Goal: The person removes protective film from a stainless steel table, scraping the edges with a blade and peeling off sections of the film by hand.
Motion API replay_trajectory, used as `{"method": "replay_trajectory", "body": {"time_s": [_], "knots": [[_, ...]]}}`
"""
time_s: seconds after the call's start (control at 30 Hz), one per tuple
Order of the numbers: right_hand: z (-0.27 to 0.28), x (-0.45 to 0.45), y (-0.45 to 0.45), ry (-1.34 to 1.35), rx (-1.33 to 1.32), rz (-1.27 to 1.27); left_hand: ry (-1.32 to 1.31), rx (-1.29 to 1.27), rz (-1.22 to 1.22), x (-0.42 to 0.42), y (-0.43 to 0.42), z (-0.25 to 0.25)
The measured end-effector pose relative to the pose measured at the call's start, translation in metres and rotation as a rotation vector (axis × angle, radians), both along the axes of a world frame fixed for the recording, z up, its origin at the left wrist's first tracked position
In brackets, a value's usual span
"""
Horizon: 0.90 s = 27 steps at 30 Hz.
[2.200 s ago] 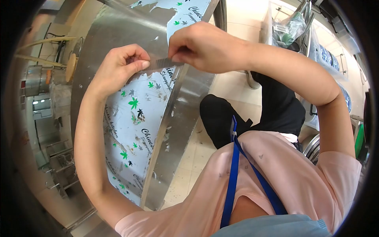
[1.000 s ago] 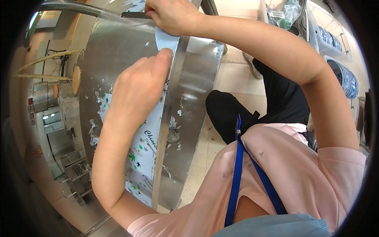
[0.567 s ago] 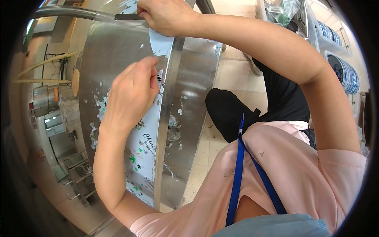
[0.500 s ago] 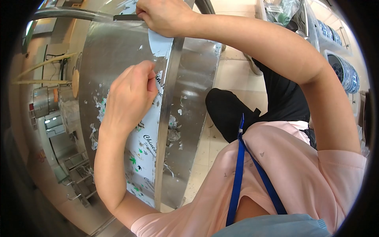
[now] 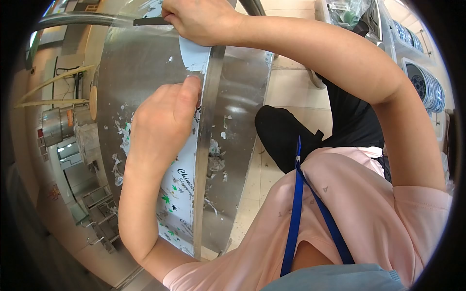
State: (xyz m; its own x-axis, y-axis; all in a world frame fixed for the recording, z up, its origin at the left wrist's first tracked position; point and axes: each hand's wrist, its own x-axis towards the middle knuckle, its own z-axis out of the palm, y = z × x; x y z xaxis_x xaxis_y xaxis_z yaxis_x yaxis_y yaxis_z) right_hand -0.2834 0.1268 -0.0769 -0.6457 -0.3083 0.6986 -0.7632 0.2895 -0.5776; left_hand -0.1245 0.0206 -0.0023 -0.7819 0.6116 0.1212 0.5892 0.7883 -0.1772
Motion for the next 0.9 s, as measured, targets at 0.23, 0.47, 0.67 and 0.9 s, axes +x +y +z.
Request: {"method": "replay_trajectory", "body": {"time_s": [0.23, 0.47, 0.67, 0.9], "knots": [[0.0, -0.001, 0.001, 0.003, -0.005, 0.004, -0.031, 0.075, 0.001, -0.001, -0.005, 0.0], [0.001, 0.0, 0.002, -0.009, -0.008, 0.021, -0.045, 0.148, -0.007, 0.006, -0.009, -0.001], [0.0, 0.0, 0.002, -0.005, -0.019, 0.041, -0.051, 0.154, -0.006, 0.015, -0.007, 0.004], [-0.002, -0.002, 0.001, 0.016, -0.019, 0.034, -0.06, 0.233, 0.01, 0.028, -0.015, 0.003]]}}
